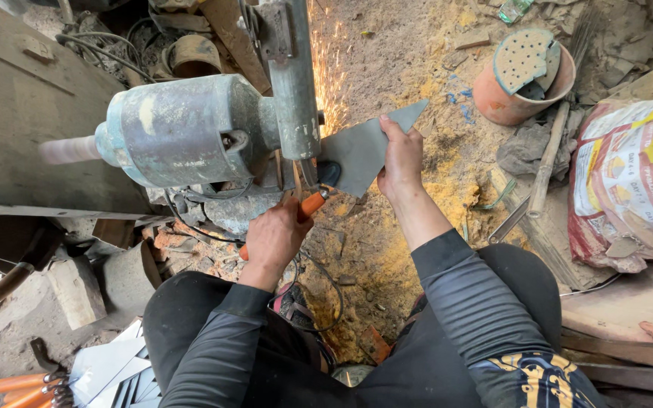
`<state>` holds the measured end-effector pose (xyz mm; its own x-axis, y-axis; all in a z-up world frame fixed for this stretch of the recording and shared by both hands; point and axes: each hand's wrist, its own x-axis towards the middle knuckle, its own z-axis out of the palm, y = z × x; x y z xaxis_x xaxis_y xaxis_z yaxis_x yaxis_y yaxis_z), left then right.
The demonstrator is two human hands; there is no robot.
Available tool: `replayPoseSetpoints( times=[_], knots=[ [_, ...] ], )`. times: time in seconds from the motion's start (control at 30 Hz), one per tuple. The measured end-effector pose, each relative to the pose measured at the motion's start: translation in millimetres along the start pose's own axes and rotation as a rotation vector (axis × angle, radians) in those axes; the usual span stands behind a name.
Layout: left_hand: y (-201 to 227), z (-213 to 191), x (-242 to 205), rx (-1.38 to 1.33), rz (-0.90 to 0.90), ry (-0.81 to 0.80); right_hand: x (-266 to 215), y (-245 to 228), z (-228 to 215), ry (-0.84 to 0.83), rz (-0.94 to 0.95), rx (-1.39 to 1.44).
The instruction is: The person sits on the ground and uses a bench grinder to sharpen the blade of a trowel. They repeatedly press the metal blade against the spinning wheel, creating sparks, then place the finished trowel on a pile of others.
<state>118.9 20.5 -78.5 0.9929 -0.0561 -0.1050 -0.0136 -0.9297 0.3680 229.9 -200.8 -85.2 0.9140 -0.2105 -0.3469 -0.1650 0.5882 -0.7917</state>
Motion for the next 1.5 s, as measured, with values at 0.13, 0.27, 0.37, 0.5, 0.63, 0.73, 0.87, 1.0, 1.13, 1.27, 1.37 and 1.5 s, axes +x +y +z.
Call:
replayPoseSetpoints(
  times=[0.13, 0.27, 0.37, 0.5, 0.63, 0.73, 0.87, 1.0, 1.13, 1.27, 1.37, 1.5],
  knots=[
    [3, -7, -12, 0.004, 0.025, 0.046, -12, -9, 2, 0.0, -0.007, 0.007],
    [6, -13, -22, 0.042, 0.045, 0.074, -24, -14, 2, 0.015, 0.014, -0.015],
    [8, -14, -30, 0.051, 0.102, 0.159, -32, -15, 0, -0.016, -0.007, -0.02],
    [15, -17, -41, 0.089, 0.012, 0.053, -45, -21, -3, -0.054, -0.021, -0.026],
    [24, -23, -62, 0.057, 0.063, 0.13, -64, -30, -10, -0.119, -0.027, -0.031],
    [27, -26, -65, 0.018, 0.068, 0.082, -68, -38, -14, -0.202, -0.025, -0.042],
    [27, -14, -37, -0.067, 0.015, -0.008, -45, -35, -5, -0.276, -0.059, 0.071],
    [25, -2, -8, -0.179, -0.052, -0.021, -8, -21, 18, -0.221, -0.078, 0.188],
    [17, 11, 6, -0.296, -0.103, -0.109, 14, -3, 29, -0.145, -0.073, 0.125],
    [18, 18, 15, -0.4, -0.107, -0.125, 26, 0, 39, -0.112, -0.158, -0.003],
    [21, 23, 19, -0.483, -0.126, -0.116, 30, -5, 48, -0.132, -0.196, -0.053],
    [26, 28, 18, -0.576, -0.18, -0.149, 27, -7, 58, -0.147, -0.246, -0.187]
  ],
)
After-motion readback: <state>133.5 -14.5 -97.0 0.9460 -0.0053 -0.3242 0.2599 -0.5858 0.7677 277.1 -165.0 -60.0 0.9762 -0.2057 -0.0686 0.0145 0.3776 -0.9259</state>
